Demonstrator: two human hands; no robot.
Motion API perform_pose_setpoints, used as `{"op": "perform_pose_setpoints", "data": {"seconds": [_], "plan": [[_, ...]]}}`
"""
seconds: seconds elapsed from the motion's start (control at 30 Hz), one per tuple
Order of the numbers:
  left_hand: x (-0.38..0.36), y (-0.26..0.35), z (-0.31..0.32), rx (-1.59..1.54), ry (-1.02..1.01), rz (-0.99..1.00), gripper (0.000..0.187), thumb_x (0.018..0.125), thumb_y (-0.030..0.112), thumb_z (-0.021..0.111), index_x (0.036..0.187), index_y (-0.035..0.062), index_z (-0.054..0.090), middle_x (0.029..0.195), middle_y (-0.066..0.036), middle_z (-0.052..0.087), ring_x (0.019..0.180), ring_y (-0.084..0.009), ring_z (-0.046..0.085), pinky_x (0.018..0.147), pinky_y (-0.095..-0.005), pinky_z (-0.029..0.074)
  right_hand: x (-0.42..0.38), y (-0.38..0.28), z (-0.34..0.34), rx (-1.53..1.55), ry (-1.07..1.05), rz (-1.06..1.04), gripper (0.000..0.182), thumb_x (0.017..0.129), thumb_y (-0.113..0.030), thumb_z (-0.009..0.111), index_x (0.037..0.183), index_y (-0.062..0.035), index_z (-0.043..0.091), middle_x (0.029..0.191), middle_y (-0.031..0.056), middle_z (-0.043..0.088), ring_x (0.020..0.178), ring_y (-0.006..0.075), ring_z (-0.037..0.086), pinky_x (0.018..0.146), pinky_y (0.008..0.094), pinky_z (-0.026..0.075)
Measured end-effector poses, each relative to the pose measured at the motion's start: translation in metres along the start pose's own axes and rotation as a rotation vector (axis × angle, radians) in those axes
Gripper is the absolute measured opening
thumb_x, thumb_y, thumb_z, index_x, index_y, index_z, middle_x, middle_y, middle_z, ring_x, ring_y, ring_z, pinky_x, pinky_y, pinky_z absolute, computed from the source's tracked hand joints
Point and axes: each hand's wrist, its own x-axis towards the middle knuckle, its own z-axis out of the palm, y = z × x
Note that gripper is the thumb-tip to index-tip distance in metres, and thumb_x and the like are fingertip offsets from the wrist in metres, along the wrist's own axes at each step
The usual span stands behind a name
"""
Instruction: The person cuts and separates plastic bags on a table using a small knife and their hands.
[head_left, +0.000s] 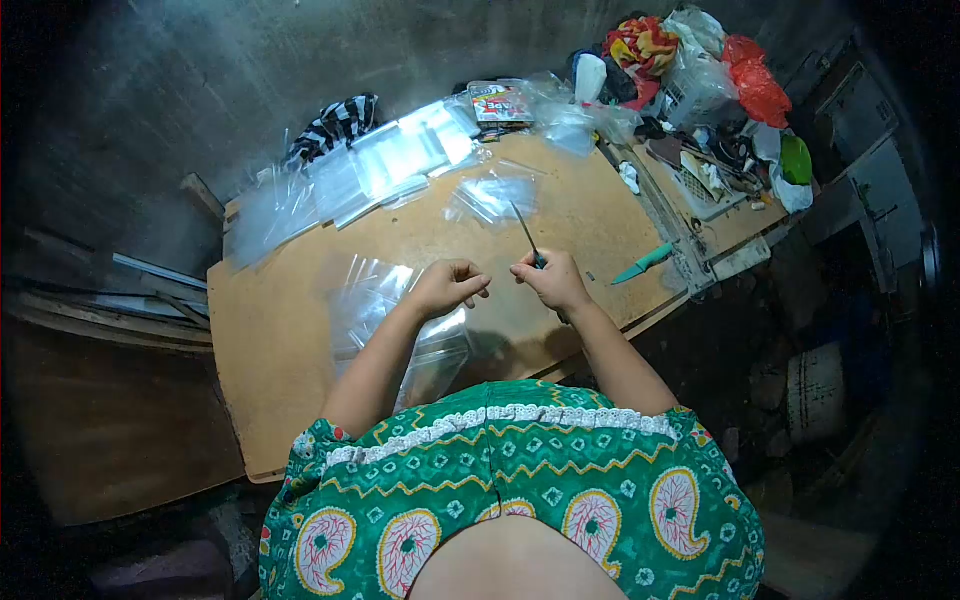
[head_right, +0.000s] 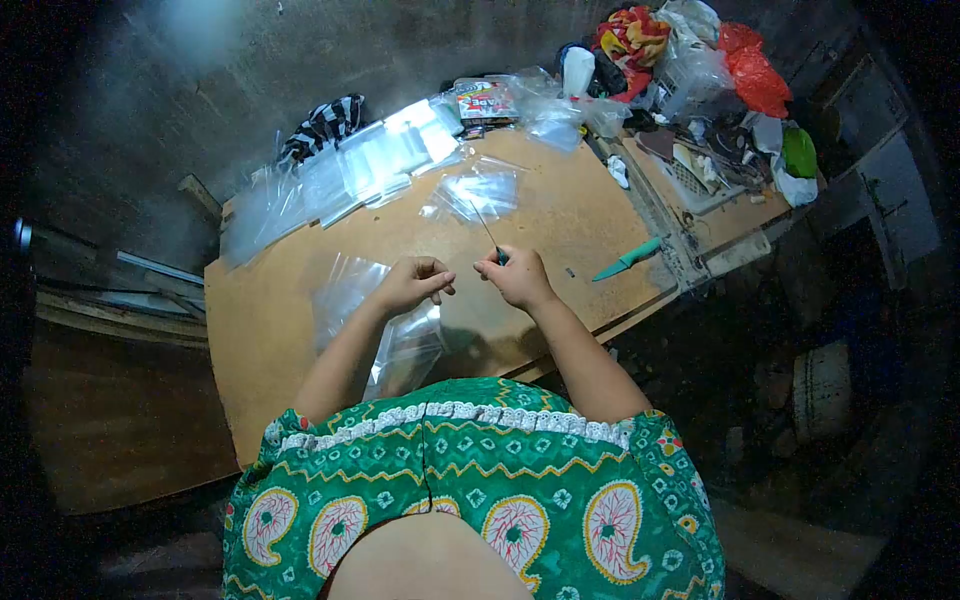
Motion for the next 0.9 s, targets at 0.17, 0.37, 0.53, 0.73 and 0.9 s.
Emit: {"op": "perform_pose_setpoints", "data": {"seconds": [0.17, 0.37, 0.53, 0.73, 0.9], "plan": [[0.005, -0.012, -0.002, 0.021, 0.051, 0.01, 0.018, 0.079, 0.018, 0.055, 0.075, -0.0002, 0.056, 0.068, -0.006, 0.059, 0.054, -0.0095, 0.052, 0.05, -0.0218, 0.044, 0.002, 0.004, 0.002, 0.023, -0.004, -0.001, 0.016, 0.071, -0.017, 0.06, 0.067, -0.0022, 0.057, 0.06, 0.0039, 0.057, 0.053, 0.0089, 0.051, 0.051, 0.0237, 0.041], [0.011, -0.016, -0.01, 0.142, 0.066, -0.085, 0.019, 0.078, 0.019, 0.055, 0.075, 0.0009, 0.056, 0.064, -0.005, 0.058, 0.052, -0.0085, 0.051, 0.045, -0.0213, 0.041, 0.021, 0.033, 0.015, -0.145, -0.02, 0.055, 0.019, 0.072, -0.021, 0.057, 0.068, -0.0027, 0.057, 0.059, 0.0073, 0.057, 0.054, 0.0138, 0.053, 0.052, 0.0274, 0.041], [0.032, -0.048, -0.02, 0.291, 0.105, -0.08, 0.023, 0.077, 0.023, 0.056, 0.07, 0.0009, 0.058, 0.058, -0.004, 0.056, 0.051, -0.0079, 0.049, 0.045, -0.0227, 0.039, 0.034, 0.042, 0.03, -0.354, 0.004, 0.053, 0.024, 0.071, -0.026, 0.056, 0.071, -0.0019, 0.059, 0.066, 0.017, 0.057, 0.061, 0.0296, 0.056, 0.057, 0.0361, 0.043], [0.056, -0.05, -0.02, 0.906, 0.175, -0.205, 0.027, 0.07, 0.031, 0.055, 0.078, 0.0064, 0.061, 0.075, -0.015, 0.059, 0.071, -0.0292, 0.057, 0.064, -0.0374, 0.044, 0.052, 0.047, 0.047, -0.69, -0.086, 0.225, 0.022, 0.072, -0.021, 0.053, 0.077, -0.0012, 0.06, 0.077, 0.0196, 0.058, 0.072, 0.0324, 0.057, 0.062, 0.0402, 0.044], [0.032, -0.04, -0.01, 0.995, 0.299, -0.278, 0.028, 0.068, 0.034, 0.058, 0.076, 0.0077, 0.061, 0.076, -0.013, 0.06, 0.073, -0.029, 0.057, 0.063, -0.0377, 0.044, 0.031, 0.036, 0.059, -0.734, 0.01, 0.138, 0.017, 0.07, -0.016, 0.056, 0.084, -0.0056, 0.053, 0.081, 0.0172, 0.057, 0.077, 0.0343, 0.055, 0.064, 0.0426, 0.044]]}}
